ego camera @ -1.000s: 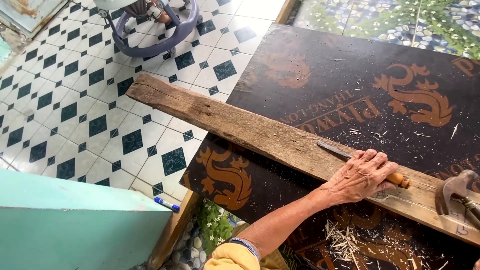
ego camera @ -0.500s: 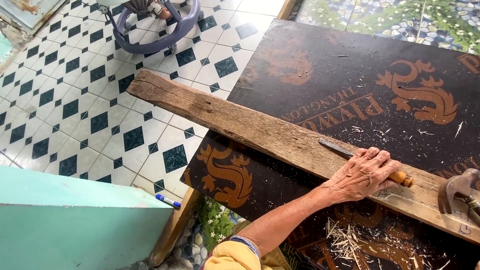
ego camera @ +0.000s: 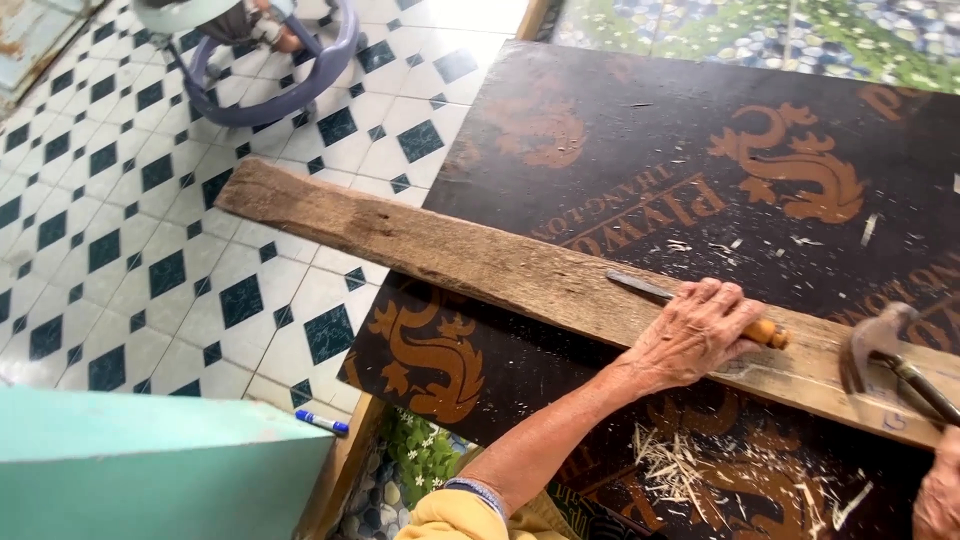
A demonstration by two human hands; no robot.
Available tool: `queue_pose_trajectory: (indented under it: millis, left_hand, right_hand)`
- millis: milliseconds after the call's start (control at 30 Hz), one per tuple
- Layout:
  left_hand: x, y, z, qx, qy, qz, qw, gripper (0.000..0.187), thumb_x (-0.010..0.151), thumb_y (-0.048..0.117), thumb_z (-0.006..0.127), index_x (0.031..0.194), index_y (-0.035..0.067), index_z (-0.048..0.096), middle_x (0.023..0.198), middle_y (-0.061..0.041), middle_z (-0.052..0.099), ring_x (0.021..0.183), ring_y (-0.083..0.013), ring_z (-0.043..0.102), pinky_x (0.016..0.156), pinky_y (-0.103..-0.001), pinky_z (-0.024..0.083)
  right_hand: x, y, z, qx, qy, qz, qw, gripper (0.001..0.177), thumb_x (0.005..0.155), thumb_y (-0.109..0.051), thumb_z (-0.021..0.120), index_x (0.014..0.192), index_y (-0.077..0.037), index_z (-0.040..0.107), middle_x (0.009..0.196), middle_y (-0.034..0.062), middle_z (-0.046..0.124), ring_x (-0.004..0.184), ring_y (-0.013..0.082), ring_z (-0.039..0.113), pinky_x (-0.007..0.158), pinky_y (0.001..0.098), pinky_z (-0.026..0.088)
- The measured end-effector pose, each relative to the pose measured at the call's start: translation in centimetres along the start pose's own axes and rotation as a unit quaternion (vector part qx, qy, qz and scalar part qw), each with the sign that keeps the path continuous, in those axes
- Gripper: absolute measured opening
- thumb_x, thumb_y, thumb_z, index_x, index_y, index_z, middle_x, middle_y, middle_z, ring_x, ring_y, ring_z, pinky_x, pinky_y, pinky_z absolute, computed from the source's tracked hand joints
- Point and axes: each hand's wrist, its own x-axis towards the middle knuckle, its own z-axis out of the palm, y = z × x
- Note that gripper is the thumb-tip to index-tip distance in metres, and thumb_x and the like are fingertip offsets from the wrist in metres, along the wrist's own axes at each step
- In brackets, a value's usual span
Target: Using a hammer and chisel to carve and shape a wooden plank on a work surface.
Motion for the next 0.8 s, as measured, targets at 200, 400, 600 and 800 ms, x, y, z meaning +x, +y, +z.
queue_pose_trajectory:
  millis: [200,400,600,800]
  left_hand:
    - [0.8,0.4,-0.7,0.029,-0.024,0.012,0.999,0.037,0.097,0.037,0.068,0.119,0.01,0.057,0.11,-0.01,0.059,0.1,-0.0261,0.055,0.09,-0.04,0.047]
    - [1.6,0.7,-1.2,-0.014,-0.017,0.019,1.0,0.044,0.094,0.044,0.07,0.119,0.01,0.06,0.109,-0.012,0.06,0.102,-0.0321,0.058,0.092,-0.044,0.044]
    - [1.3,0.4,-0.3,-0.001,-0.059,-0.008,0.998,0.042,0.095,0.038,0.072,0.126,0.012,0.059,0.114,-0.01,0.058,0.104,-0.0293,0.052,0.088,-0.043,0.043]
    - [1.6,0.8,-0.8,0.003,-0.065,-0.043,0.997,0.042,0.092,0.041,0.073,0.126,0.018,0.061,0.107,-0.008,0.058,0.103,-0.0245,0.056,0.091,-0.037,0.046]
  right_hand:
    - [3.5,-22.2,-8.8,-0.202,0.074,0.022,0.976,0.025,0.126,0.005,0.074,0.15,0.001,0.083,0.136,0.0234,0.067,0.121,0.04,0.068,0.101,0.0496,0.055]
    - [5.4,-24.9,-9.7,-0.386,0.122,0.002,0.914,0.02,0.114,-0.021,0.079,0.133,-0.021,0.087,0.128,0.0059,0.076,0.118,0.0277,0.068,0.109,0.0415,0.042]
    - [5.5,-23.9,-9.5,-0.379,0.115,0.024,0.918,0.027,0.108,-0.032,0.073,0.132,-0.023,0.079,0.118,0.0019,0.07,0.104,0.0241,0.055,0.092,0.0373,0.037]
    - [6.0,-24.3,-9.6,-0.363,0.136,0.029,0.921,0.019,0.104,-0.04,0.071,0.12,-0.034,0.079,0.11,-0.0015,0.066,0.108,0.0222,0.064,0.101,0.0375,0.045]
